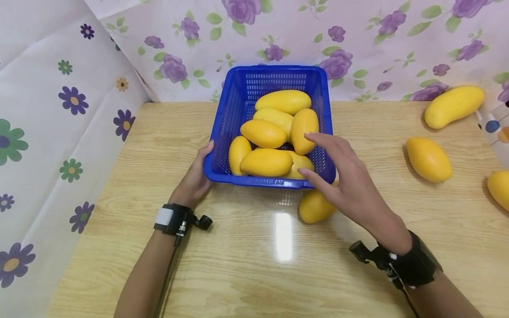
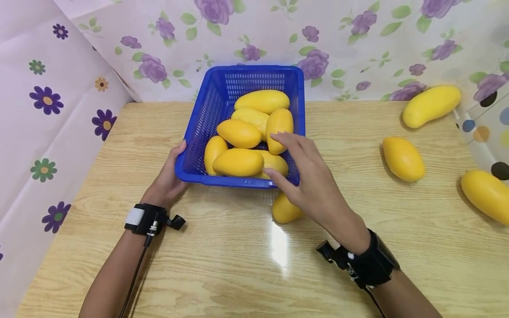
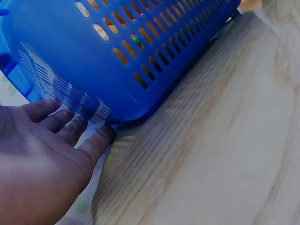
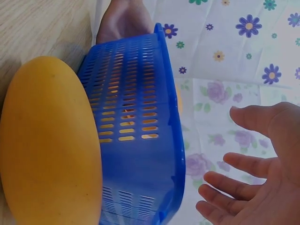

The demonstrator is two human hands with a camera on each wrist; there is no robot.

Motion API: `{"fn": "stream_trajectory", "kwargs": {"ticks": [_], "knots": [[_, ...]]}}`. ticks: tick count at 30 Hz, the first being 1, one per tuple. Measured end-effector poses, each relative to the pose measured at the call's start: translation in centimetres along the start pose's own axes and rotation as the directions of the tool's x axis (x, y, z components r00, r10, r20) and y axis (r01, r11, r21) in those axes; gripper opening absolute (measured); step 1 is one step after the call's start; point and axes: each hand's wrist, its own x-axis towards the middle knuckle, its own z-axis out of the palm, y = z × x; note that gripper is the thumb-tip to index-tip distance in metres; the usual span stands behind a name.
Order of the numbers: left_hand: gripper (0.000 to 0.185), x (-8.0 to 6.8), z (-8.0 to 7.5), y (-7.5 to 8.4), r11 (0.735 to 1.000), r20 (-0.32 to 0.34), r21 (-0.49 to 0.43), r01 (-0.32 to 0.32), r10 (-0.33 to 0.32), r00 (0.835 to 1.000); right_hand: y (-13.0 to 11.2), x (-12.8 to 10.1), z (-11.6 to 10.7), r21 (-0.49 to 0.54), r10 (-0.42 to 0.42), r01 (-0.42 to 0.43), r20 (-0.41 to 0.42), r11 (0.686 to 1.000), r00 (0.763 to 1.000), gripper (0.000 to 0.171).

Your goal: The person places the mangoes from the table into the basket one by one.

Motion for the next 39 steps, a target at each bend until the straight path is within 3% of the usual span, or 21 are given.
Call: {"fn": "stream_trajectory", "kwargs": {"ticks": [11,19,27,39], "knots": [[0.068,-0.2,0.0,-0.1,1.000,-0.008,-0.009,0.021,-0.021,1.000,-0.3,-0.7,-1.4,0.001,0.049,-0.049,0.004,0.999,0.999,0.083],[0.067,-0.5,-0.2,0.1,1.000,-0.003,-0.009,0.016,-0.016,1.000,-0.1,-1.1,-2.0,-0.009,0.034,-0.034,-0.029,0.999,0.999,0.084],[0.068,0.2,0.2,-0.2,1.000,-0.006,-0.014,0.019,-0.019,1.000,0.0,-1.6,-2.5,-0.025,0.044,-0.045,-0.049,0.999,0.998,0.084],[0.069,0.1,0.0,-0.1,1.000,-0.013,-0.028,0.008,-0.009,1.000,0.7,-3.3,-2.2,-0.039,0.112,-0.111,0.013,0.993,0.994,0.086]]}}
